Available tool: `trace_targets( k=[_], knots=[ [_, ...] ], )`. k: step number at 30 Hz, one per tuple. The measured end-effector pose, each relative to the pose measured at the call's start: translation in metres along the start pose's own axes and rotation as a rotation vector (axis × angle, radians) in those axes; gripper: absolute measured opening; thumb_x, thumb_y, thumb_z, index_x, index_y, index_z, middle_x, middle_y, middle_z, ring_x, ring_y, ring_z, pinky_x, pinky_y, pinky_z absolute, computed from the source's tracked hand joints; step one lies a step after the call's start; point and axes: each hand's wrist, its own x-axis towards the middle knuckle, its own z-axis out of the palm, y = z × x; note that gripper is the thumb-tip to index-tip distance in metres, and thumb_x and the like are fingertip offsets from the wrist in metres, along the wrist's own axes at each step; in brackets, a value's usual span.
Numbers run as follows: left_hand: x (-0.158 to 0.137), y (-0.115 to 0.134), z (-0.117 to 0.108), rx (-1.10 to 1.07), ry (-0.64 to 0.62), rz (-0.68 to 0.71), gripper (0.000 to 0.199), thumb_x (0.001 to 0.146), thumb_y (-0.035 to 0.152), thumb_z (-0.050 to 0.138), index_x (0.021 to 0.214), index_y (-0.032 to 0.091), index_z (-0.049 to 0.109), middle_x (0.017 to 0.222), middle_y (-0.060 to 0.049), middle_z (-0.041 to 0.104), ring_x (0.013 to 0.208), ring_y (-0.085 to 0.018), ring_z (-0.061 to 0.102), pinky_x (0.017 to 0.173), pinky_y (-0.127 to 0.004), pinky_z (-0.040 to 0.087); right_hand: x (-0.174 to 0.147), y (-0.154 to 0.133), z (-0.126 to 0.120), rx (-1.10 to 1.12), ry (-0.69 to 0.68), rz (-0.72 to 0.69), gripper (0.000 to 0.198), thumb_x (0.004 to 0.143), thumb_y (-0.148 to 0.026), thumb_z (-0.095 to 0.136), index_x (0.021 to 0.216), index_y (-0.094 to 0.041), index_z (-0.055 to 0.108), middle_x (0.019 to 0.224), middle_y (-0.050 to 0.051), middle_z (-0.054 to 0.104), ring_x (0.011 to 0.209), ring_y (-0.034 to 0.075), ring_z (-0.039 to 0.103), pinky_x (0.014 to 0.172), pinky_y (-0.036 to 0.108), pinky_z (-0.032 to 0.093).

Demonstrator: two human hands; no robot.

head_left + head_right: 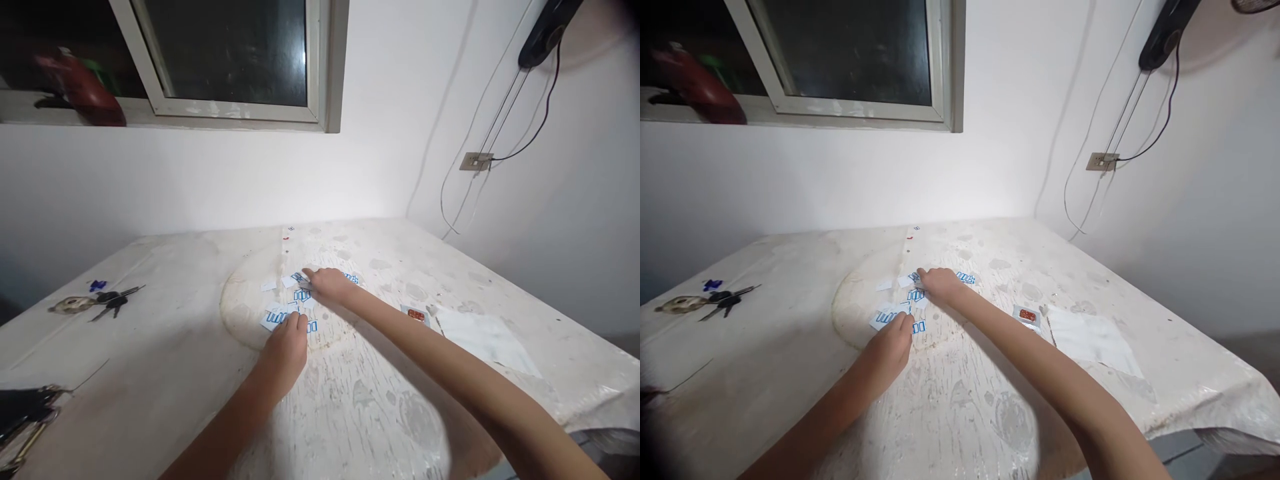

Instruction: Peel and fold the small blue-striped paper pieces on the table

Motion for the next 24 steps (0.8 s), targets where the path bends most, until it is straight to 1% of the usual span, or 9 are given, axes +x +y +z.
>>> trace_targets(
  k=[2, 3, 7, 10, 13, 15, 19, 21, 24],
  knots=[
    [0.0, -0.002, 0.002, -0.054, 0.024, -0.008, 0.023, 0.08, 0.003, 0.027, 0.078, 0.017, 0.045, 0.082, -0.007, 0.049, 0.07, -0.016, 0.047, 0.061, -0.029, 0.036, -0.006, 0.001, -0.003, 0.124, 0.054, 0.037, 0.037, 0.083, -0.016, 0.044, 0.119, -0.01, 0.042, 0.09, 0.015, 0.065, 0.084, 0.023, 0.062, 0.067, 0.031, 0.046],
    [0.001, -0.003, 0.003, -0.092, 0.035, -0.019, 0.022, 0.081, 0.004, 0.027, 0.079, 0.017, 0.045, 0.084, -0.006, 0.049, 0.069, -0.016, 0.047, 0.06, -0.028, 0.036, -0.01, 0.0, -0.005, 0.285, 0.078, 0.064, 0.033, 0.084, -0.015, 0.04, 0.116, -0.01, 0.045, 0.086, 0.012, 0.066, 0.081, 0.02, 0.063, 0.066, 0.029, 0.047],
    [0.002, -0.007, 0.008, -0.223, 0.102, -0.061, 0.02, 0.086, 0.013, 0.027, 0.083, 0.018, 0.046, 0.085, -0.004, 0.048, 0.069, -0.014, 0.05, 0.06, -0.026, 0.036, -0.031, -0.011, -0.011, 1.185, 0.148, 0.246, 0.012, 0.079, -0.017, 0.045, 0.085, -0.013, 0.055, 0.066, 0.004, 0.064, 0.06, 0.014, 0.063, 0.055, 0.025, 0.049],
    [0.003, -0.009, 0.008, -0.299, 0.127, -0.072, 0.021, 0.088, 0.019, 0.028, 0.084, 0.019, 0.049, 0.087, -0.004, 0.05, 0.069, -0.013, 0.051, 0.06, -0.024, 0.037, -0.049, -0.019, -0.006, 1.44, 0.141, 0.356, 0.003, 0.07, -0.017, 0.054, 0.071, -0.014, 0.054, 0.058, 0.003, 0.063, 0.05, 0.012, 0.059, 0.048, 0.023, 0.046],
    [0.002, -0.009, 0.008, -0.347, 0.125, -0.058, 0.022, 0.088, 0.02, 0.029, 0.084, 0.019, 0.051, 0.084, -0.003, 0.054, 0.072, -0.013, 0.053, 0.061, -0.024, 0.036, -0.064, -0.019, 0.003, 1.582, 0.078, 0.319, 0.01, 0.066, -0.021, 0.06, 0.069, -0.015, 0.053, 0.05, 0.001, 0.061, 0.042, 0.01, 0.054, 0.043, 0.021, 0.04],
    [0.003, -0.009, 0.01, -0.345, 0.127, -0.062, 0.022, 0.087, 0.021, 0.03, 0.081, 0.019, 0.05, 0.079, -0.003, 0.056, 0.071, -0.014, 0.053, 0.061, -0.024, 0.035, -0.07, -0.016, 0.008, 1.595, -0.01, 0.257, 0.016, 0.065, -0.027, 0.063, 0.069, -0.015, 0.054, 0.046, -0.001, 0.059, 0.038, 0.009, 0.05, 0.04, 0.02, 0.037],
    [0.005, -0.011, 0.013, -0.324, 0.123, -0.106, 0.021, 0.087, 0.024, 0.032, 0.075, 0.018, 0.049, 0.072, -0.002, 0.056, 0.064, -0.013, 0.051, 0.055, -0.024, 0.032, -0.076, -0.006, 0.009, 1.502, -0.147, 0.205, 0.022, 0.063, -0.031, 0.068, 0.07, -0.014, 0.057, 0.05, 0.0, 0.06, 0.041, 0.009, 0.051, 0.044, 0.022, 0.039],
    [0.005, -0.011, 0.013, -0.332, 0.108, -0.117, 0.019, 0.086, 0.024, 0.033, 0.078, 0.018, 0.049, 0.072, -0.001, 0.057, 0.062, -0.013, 0.051, 0.053, -0.024, 0.03, -0.077, -0.002, 0.006, 1.447, -0.168, 0.19, 0.021, 0.065, -0.031, 0.067, 0.068, -0.013, 0.057, 0.055, 0.001, 0.06, 0.045, 0.009, 0.052, 0.047, 0.022, 0.04],
    [0.005, -0.012, 0.012, -0.351, 0.087, -0.114, 0.019, 0.085, 0.022, 0.033, 0.086, 0.019, 0.051, 0.076, -0.001, 0.059, 0.065, -0.013, 0.052, 0.055, -0.024, 0.032, -0.079, 0.0, 0.005, 1.284, -0.153, 0.171, 0.018, 0.069, -0.031, 0.062, 0.066, -0.014, 0.056, 0.058, 0.001, 0.058, 0.047, 0.008, 0.049, 0.044, 0.021, 0.036]
  ],
)
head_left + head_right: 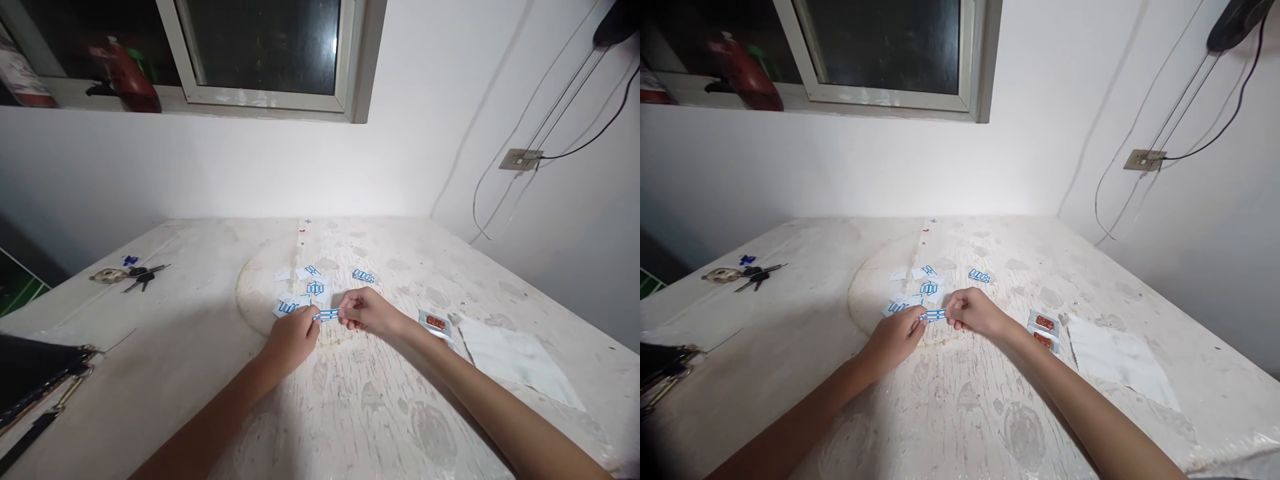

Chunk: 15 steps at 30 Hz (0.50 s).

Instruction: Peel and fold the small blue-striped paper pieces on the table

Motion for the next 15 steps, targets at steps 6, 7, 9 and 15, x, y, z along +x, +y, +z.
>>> trace_targets(
  k=[6, 7, 9, 15],
  knots=[
    [-0.001, 0.001, 0.0, 0.062, -0.045, -0.016, 0.024, 0.082, 0.018, 0.032, 0.097, 0.019, 0.051, 0.084, -0.002, 0.061, 0.068, -0.014, 0.054, 0.057, -0.025, 0.033, 0.001, 0.008, 0.009, -0.205, 0.076, -0.066, 0.016, 0.074, -0.029, 0.055, 0.066, -0.017, 0.05, 0.053, -0.004, 0.049, 0.041, 0.006, 0.039, 0.038, 0.019, 0.027],
    [-0.001, 0.002, 0.0, 0.082, -0.048, -0.016, 0.024, 0.081, 0.017, 0.033, 0.098, 0.019, 0.05, 0.084, -0.002, 0.061, 0.069, -0.015, 0.054, 0.057, -0.025, 0.032, 0.002, 0.01, 0.011, -0.216, 0.096, -0.075, 0.016, 0.075, -0.029, 0.055, 0.066, -0.017, 0.049, 0.052, -0.004, 0.048, 0.04, 0.006, 0.038, 0.039, 0.019, 0.028],
    [-0.001, 0.003, 0.0, 0.115, -0.051, -0.007, 0.022, 0.081, 0.018, 0.034, 0.095, 0.019, 0.05, 0.083, -0.003, 0.061, 0.069, -0.016, 0.054, 0.057, -0.026, 0.032, 0.003, 0.014, 0.014, -0.253, 0.144, -0.103, 0.016, 0.075, -0.029, 0.055, 0.066, -0.018, 0.049, 0.052, -0.005, 0.047, 0.042, 0.007, 0.039, 0.041, 0.02, 0.029],
    [0.0, 0.005, 0.0, 0.159, -0.061, 0.021, 0.026, 0.088, 0.022, 0.024, 0.089, 0.018, 0.049, 0.084, -0.003, 0.059, 0.07, -0.016, 0.054, 0.058, -0.026, 0.031, 0.002, 0.015, 0.018, -0.414, 0.238, -0.197, 0.011, 0.075, -0.026, 0.056, 0.083, -0.02, 0.052, 0.055, -0.005, 0.05, 0.049, 0.009, 0.045, 0.05, 0.022, 0.033]
  ],
)
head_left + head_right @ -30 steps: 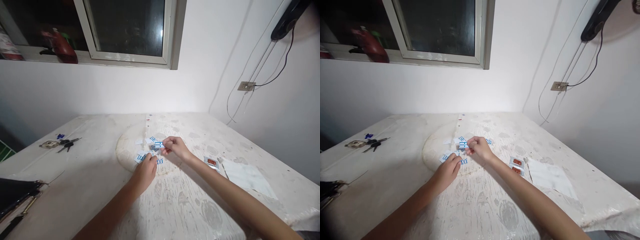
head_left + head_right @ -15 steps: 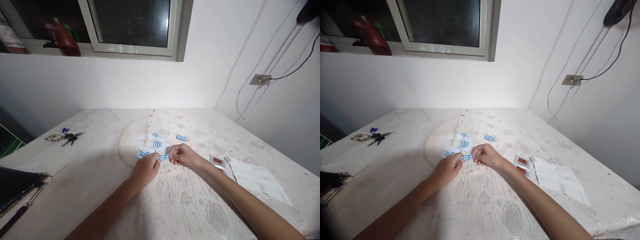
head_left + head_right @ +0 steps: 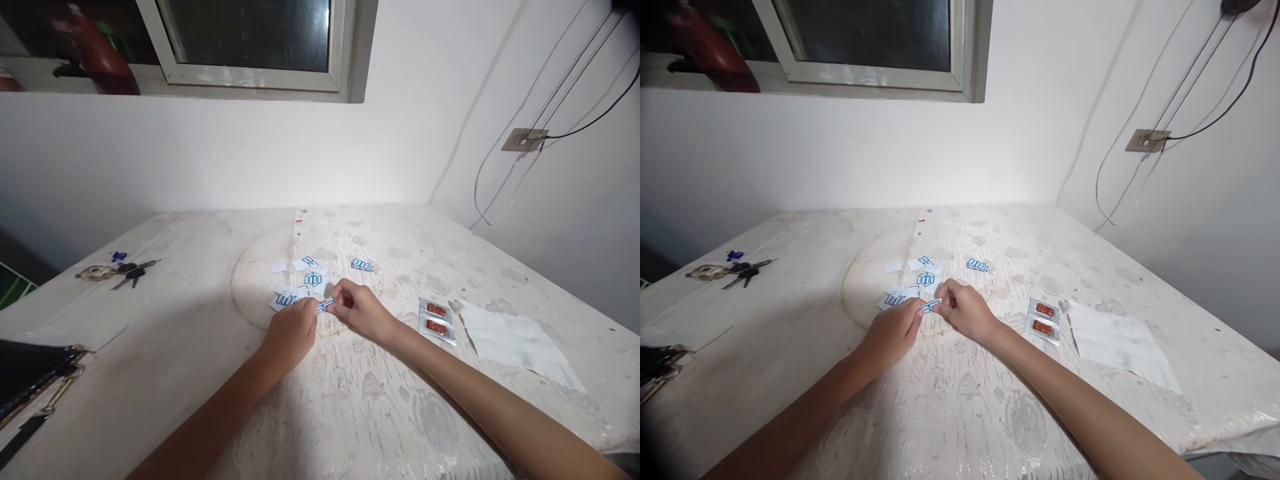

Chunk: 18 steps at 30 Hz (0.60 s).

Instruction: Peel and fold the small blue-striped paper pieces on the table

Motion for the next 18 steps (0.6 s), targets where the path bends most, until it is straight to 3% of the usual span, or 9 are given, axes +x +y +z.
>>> trace_targets(
  k=[3, 8, 11, 14, 18],
  knots=[
    [-0.001, 0.001, 0.0, 0.014, -0.006, 0.002, 0.025, 0.089, 0.022, 0.024, 0.09, 0.018, 0.049, 0.084, -0.003, 0.059, 0.069, -0.015, 0.054, 0.057, -0.026, 0.031, -0.001, -0.001, -0.002, -0.035, -0.031, -0.033, 0.017, 0.078, -0.026, 0.053, 0.094, -0.02, 0.053, 0.055, -0.006, 0.048, 0.049, 0.009, 0.044, 0.051, 0.022, 0.033],
    [-0.001, 0.002, 0.0, 0.031, 0.004, 0.023, 0.024, 0.089, 0.024, 0.025, 0.088, 0.018, 0.049, 0.082, -0.002, 0.059, 0.069, -0.015, 0.054, 0.055, -0.026, 0.031, -0.003, -0.002, -0.002, -0.071, -0.086, -0.036, 0.018, 0.081, -0.031, 0.048, 0.074, -0.018, 0.059, 0.056, -0.003, 0.047, 0.05, 0.008, 0.04, 0.05, 0.022, 0.031],
    [0.0, 0.002, 0.001, 0.051, 0.017, 0.026, 0.024, 0.089, 0.023, 0.026, 0.087, 0.018, 0.049, 0.082, -0.002, 0.059, 0.067, -0.015, 0.053, 0.054, -0.026, 0.03, -0.002, -0.002, -0.003, 0.026, -0.086, -0.035, 0.018, 0.078, -0.032, 0.052, 0.083, -0.017, 0.059, 0.057, -0.004, 0.048, 0.05, 0.008, 0.041, 0.05, 0.022, 0.033],
    [-0.001, 0.002, 0.003, 0.07, 0.032, 0.029, 0.024, 0.089, 0.023, 0.026, 0.086, 0.018, 0.049, 0.079, -0.001, 0.059, 0.065, -0.015, 0.053, 0.053, -0.026, 0.029, 0.009, 0.001, -0.009, 0.084, 0.008, 0.007, 0.024, 0.08, -0.03, 0.048, 0.095, -0.016, 0.058, 0.066, 0.0, 0.056, 0.055, 0.01, 0.047, 0.053, 0.023, 0.037],
    [0.0, 0.002, 0.003, 0.079, 0.027, 0.035, 0.025, 0.089, 0.024, 0.026, 0.084, 0.018, 0.049, 0.074, -0.002, 0.059, 0.062, -0.014, 0.053, 0.052, -0.026, 0.027, 0.048, 0.007, -0.02, -0.21, 0.091, -0.016, 0.02, 0.078, -0.017, 0.043, 0.085, -0.015, 0.062, 0.084, 0.006, 0.064, 0.069, 0.013, 0.054, 0.066, 0.026, 0.041]
  ],
)
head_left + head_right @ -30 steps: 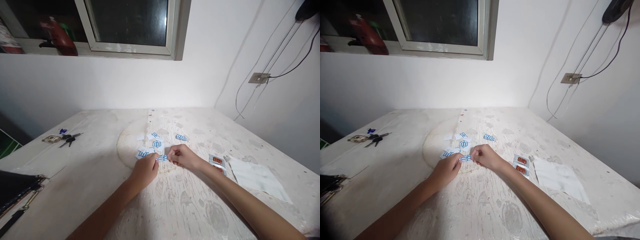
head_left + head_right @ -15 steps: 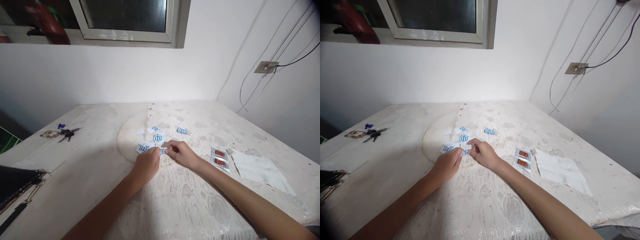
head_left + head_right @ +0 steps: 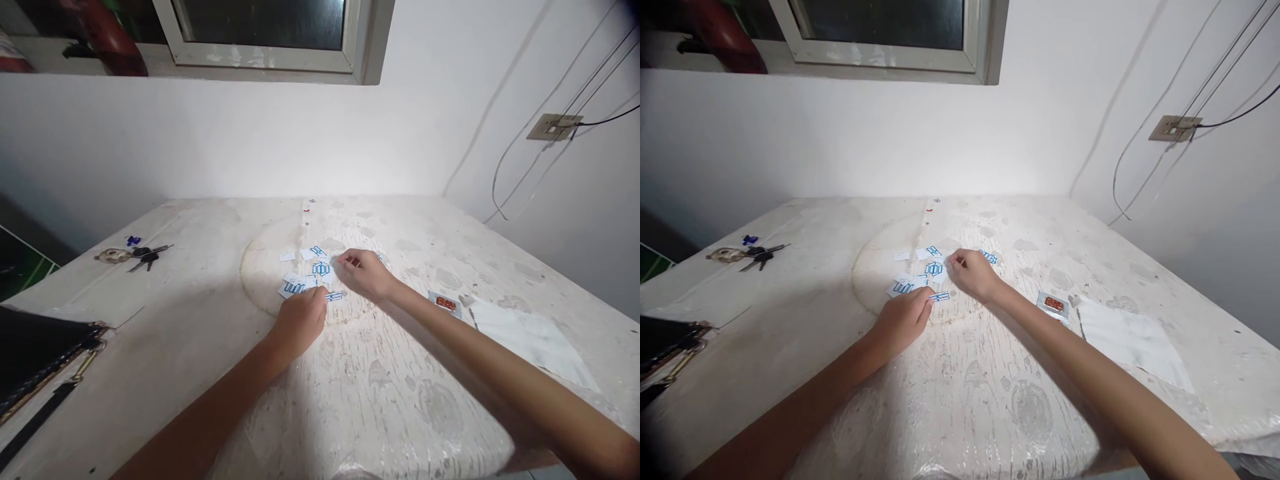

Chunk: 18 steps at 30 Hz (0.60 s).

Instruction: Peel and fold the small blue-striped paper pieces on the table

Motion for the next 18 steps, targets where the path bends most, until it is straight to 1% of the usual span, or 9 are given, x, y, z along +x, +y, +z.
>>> trace_targets(
  k=[2, 3, 5, 8, 11, 14, 16, 18],
  knots=[
    [0.0, 0.0, 0.0, 0.0, -0.002, 0.0, 0.024, 0.089, 0.024, 0.026, 0.083, 0.018, 0.049, 0.073, -0.002, 0.059, 0.061, -0.014, 0.053, 0.051, -0.026, 0.027, 0.025, 0.001, 0.002, -0.202, -0.039, -0.036, 0.02, 0.078, -0.017, 0.046, 0.089, -0.014, 0.062, 0.091, 0.008, 0.064, 0.077, 0.016, 0.055, 0.07, 0.026, 0.041],
    [0.0, -0.001, 0.001, 0.001, -0.002, 0.001, 0.024, 0.089, 0.024, 0.026, 0.083, 0.018, 0.049, 0.073, -0.002, 0.059, 0.061, -0.014, 0.053, 0.051, -0.026, 0.027, 0.037, 0.0, 0.004, -0.278, -0.099, -0.024, 0.021, 0.079, -0.018, 0.045, 0.091, -0.014, 0.062, 0.094, 0.008, 0.064, 0.08, 0.016, 0.056, 0.071, 0.025, 0.041],
    [0.001, -0.001, 0.002, 0.004, 0.001, 0.005, 0.024, 0.089, 0.024, 0.027, 0.083, 0.018, 0.049, 0.072, -0.002, 0.059, 0.061, -0.014, 0.053, 0.051, -0.026, 0.027, 0.057, -0.005, 0.012, -0.311, -0.158, -0.007, 0.021, 0.077, -0.018, 0.049, 0.093, -0.013, 0.061, 0.094, 0.009, 0.064, 0.081, 0.017, 0.057, 0.07, 0.025, 0.041],
    [0.001, -0.002, 0.004, 0.005, 0.01, 0.013, 0.024, 0.089, 0.024, 0.026, 0.084, 0.018, 0.049, 0.072, -0.002, 0.059, 0.061, -0.014, 0.053, 0.051, -0.026, 0.028, 0.076, -0.013, 0.026, -0.352, -0.204, 0.042, 0.027, 0.069, -0.016, 0.058, 0.096, -0.012, 0.061, 0.098, 0.012, 0.063, 0.088, 0.022, 0.057, 0.069, 0.026, 0.041],
    [0.001, -0.003, 0.004, 0.003, 0.005, 0.018, 0.023, 0.089, 0.023, 0.027, 0.084, 0.017, 0.049, 0.073, -0.002, 0.059, 0.063, -0.014, 0.054, 0.052, -0.025, 0.03, 0.086, -0.015, 0.036, -0.358, -0.226, 0.109, 0.038, 0.063, -0.013, 0.062, 0.1, -0.012, 0.059, 0.095, 0.013, 0.063, 0.086, 0.023, 0.058, 0.066, 0.026, 0.041],
    [0.0, -0.002, 0.003, 0.012, -0.001, 0.026, 0.022, 0.089, 0.022, 0.027, 0.083, 0.017, 0.048, 0.074, -0.003, 0.059, 0.065, -0.015, 0.055, 0.052, -0.025, 0.031, 0.089, -0.009, 0.039, -0.304, -0.21, 0.149, 0.047, 0.061, -0.01, 0.06, 0.108, -0.01, 0.055, 0.088, 0.011, 0.064, 0.079, 0.02, 0.058, 0.063, 0.025, 0.041],
    [0.0, -0.001, 0.003, 0.013, -0.005, 0.029, 0.022, 0.089, 0.022, 0.027, 0.084, 0.017, 0.048, 0.075, -0.004, 0.06, 0.066, -0.015, 0.055, 0.053, -0.025, 0.032, 0.089, -0.005, 0.038, -0.241, -0.181, 0.147, 0.048, 0.061, -0.009, 0.058, 0.109, -0.009, 0.055, 0.084, 0.008, 0.063, 0.075, 0.017, 0.056, 0.062, 0.023, 0.041],
    [0.0, -0.001, 0.002, 0.002, -0.007, 0.028, 0.022, 0.089, 0.021, 0.027, 0.085, 0.017, 0.048, 0.077, -0.004, 0.06, 0.067, -0.015, 0.056, 0.054, -0.025, 0.034, 0.086, -0.001, 0.036, -0.168, -0.147, 0.131, 0.042, 0.064, -0.009, 0.054, 0.105, -0.009, 0.058, 0.077, 0.005, 0.061, 0.069, 0.014, 0.054, 0.061, 0.022, 0.04]
  ],
)
